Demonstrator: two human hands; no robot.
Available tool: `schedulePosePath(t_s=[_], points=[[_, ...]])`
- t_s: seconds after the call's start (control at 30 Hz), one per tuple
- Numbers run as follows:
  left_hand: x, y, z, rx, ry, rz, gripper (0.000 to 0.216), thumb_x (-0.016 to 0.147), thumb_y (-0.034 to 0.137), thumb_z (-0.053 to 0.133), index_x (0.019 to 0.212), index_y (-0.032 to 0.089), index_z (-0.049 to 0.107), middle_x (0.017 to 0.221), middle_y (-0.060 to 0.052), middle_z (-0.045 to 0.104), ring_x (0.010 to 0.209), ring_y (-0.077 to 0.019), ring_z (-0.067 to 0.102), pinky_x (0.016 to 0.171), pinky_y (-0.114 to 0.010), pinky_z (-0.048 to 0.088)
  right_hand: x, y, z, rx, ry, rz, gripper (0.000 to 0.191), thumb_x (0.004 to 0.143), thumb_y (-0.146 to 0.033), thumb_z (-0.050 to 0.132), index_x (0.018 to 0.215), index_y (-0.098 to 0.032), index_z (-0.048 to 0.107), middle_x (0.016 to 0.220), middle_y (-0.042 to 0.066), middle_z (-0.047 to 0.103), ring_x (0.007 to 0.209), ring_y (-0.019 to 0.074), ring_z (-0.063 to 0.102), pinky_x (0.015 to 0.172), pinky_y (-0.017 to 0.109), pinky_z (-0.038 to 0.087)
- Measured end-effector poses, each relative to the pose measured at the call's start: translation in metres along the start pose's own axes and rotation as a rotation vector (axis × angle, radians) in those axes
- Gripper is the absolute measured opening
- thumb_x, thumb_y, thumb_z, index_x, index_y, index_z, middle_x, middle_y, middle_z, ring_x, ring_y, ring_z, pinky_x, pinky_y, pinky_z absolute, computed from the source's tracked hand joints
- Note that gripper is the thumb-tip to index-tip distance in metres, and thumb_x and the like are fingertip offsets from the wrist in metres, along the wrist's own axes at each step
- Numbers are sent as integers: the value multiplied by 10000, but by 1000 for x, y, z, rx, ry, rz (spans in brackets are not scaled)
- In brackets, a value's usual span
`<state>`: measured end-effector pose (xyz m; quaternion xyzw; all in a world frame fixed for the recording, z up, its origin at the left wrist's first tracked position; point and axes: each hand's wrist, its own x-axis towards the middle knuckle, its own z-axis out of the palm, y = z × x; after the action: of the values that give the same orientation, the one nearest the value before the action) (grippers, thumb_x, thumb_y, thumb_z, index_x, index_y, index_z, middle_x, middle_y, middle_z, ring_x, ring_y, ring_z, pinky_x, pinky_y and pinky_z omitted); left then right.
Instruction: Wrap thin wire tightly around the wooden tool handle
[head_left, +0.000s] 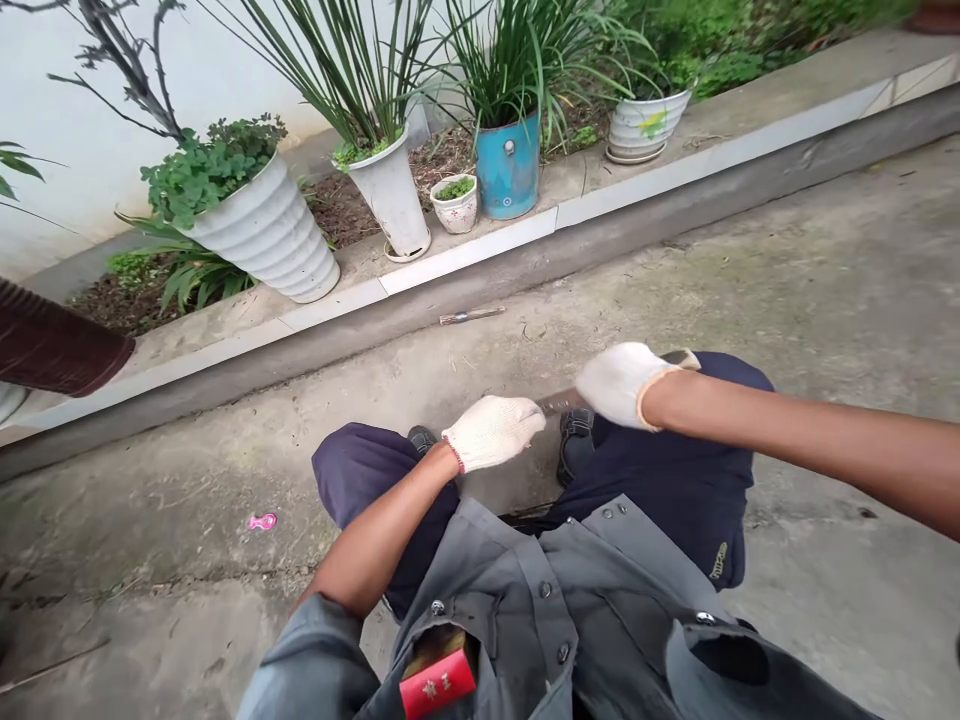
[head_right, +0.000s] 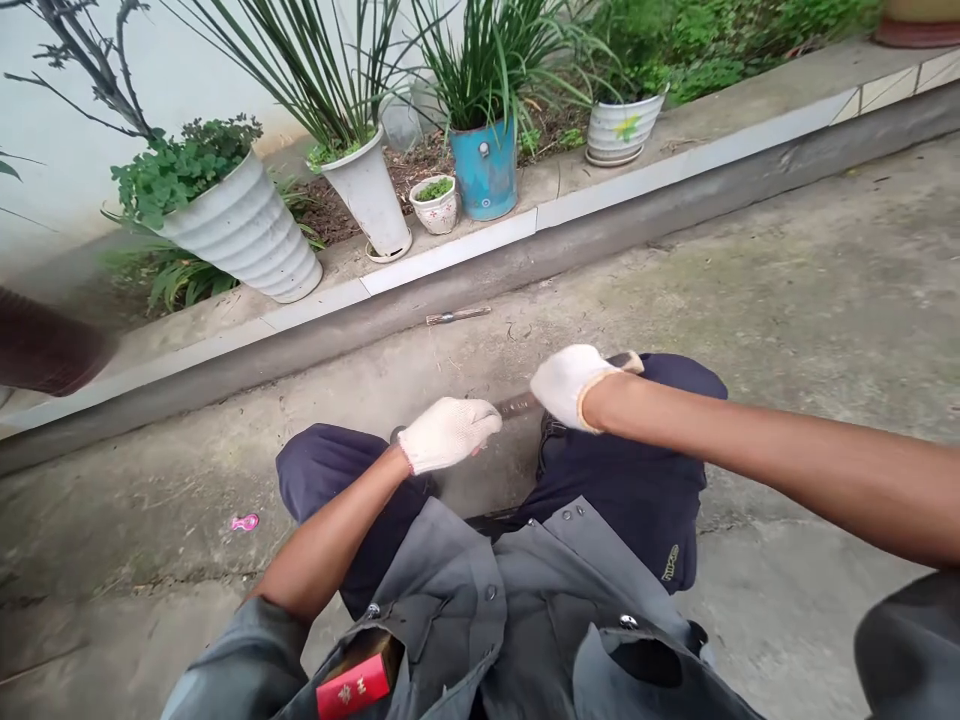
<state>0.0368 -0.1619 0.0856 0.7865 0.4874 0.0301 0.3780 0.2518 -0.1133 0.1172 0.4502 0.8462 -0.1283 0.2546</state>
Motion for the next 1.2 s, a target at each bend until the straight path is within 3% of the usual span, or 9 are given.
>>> schedulePosePath(t_s=[0.13, 0.3, 0.4, 0.57, 0.73, 0.87, 0.97, 1.07, 1.2], points=[[16, -15, -16, -222, 119, -105, 334, 1036, 392, 465, 806, 216, 632, 636, 32, 652, 611, -137, 605, 626, -255, 424, 38, 18, -36, -44, 170, 137, 339, 956, -131, 528, 1203, -56, 749, 1032, 284, 762, 1029, 417, 765, 826, 464, 517], [35, -42, -43, -390, 188, -203, 311, 1011, 474, 499, 961, 222, 675, 619, 45, 628, 490, -134, 523, 468, -239, 385, 73, 36, -65, 47, 356, 165, 353, 969, -304, 551, 1183, -99, 742, 976, 240, 762, 952, 369, 756, 806, 425, 493], [44, -54, -59, -336, 189, -178, 326, 1019, 486, 494, 950, 223, 673, 628, 40, 639, 474, -130, 531, 462, -238, 393, 88, 41, -72, 103, 346, 114, 348, 957, -401, 571, 1090, -147, 766, 931, 175, 764, 868, 288, 734, 762, 339, 458], [53, -68, -86, -159, -18, -66, 332, 1048, 443, 468, 965, 218, 697, 669, 30, 653, 536, -130, 574, 549, -245, 430, 92, 40, -67, 270, 37, -321, 358, 854, -530, 678, 853, -175, 726, 716, 15, 664, 644, 144, 569, 613, 268, 357], [52, -79, -81, 140, -247, -5, 302, 1024, 395, 545, 827, 238, 713, 679, 17, 704, 630, -155, 627, 622, -274, 410, 110, 14, -27, 44, -389, -566, 286, 785, -446, 760, 879, -178, 795, 693, 34, 697, 631, 177, 608, 619, 297, 398], [49, -79, -50, 451, -202, 64, 344, 1082, 374, 467, 953, 222, 747, 874, -70, 780, 767, -224, 710, 666, -316, 429, 137, 11, -5, -120, -225, -191, 297, 802, -198, 709, 1041, -89, 847, 996, 233, 791, 920, 328, 754, 755, 377, 503], [49, -77, -34, 444, -72, -6, 407, 1121, 412, 405, 1025, 207, 743, 883, -98, 775, 793, -253, 734, 694, -327, 458, 147, 30, -12, -31, -90, 38, 342, 886, -190, 618, 1144, -102, 825, 1085, 258, 785, 999, 372, 764, 799, 413, 521], [53, -74, -34, 285, -5, -100, 414, 1133, 420, 394, 1035, 210, 737, 863, -70, 768, 761, -223, 721, 706, -304, 474, 141, 51, -28, 147, 39, 77, 332, 982, -350, 562, 1098, -129, 781, 997, 223, 779, 892, 331, 742, 754, 375, 481], [55, -72, -45, 115, 16, -59, 427, 1145, 403, 372, 1071, 219, 750, 865, -38, 769, 769, -186, 707, 733, -276, 489, 115, 59, -35, 368, 142, -107, 400, 953, -552, 628, 937, -161, 709, 849, 123, 739, 757, 224, 660, 676, 305, 404]])
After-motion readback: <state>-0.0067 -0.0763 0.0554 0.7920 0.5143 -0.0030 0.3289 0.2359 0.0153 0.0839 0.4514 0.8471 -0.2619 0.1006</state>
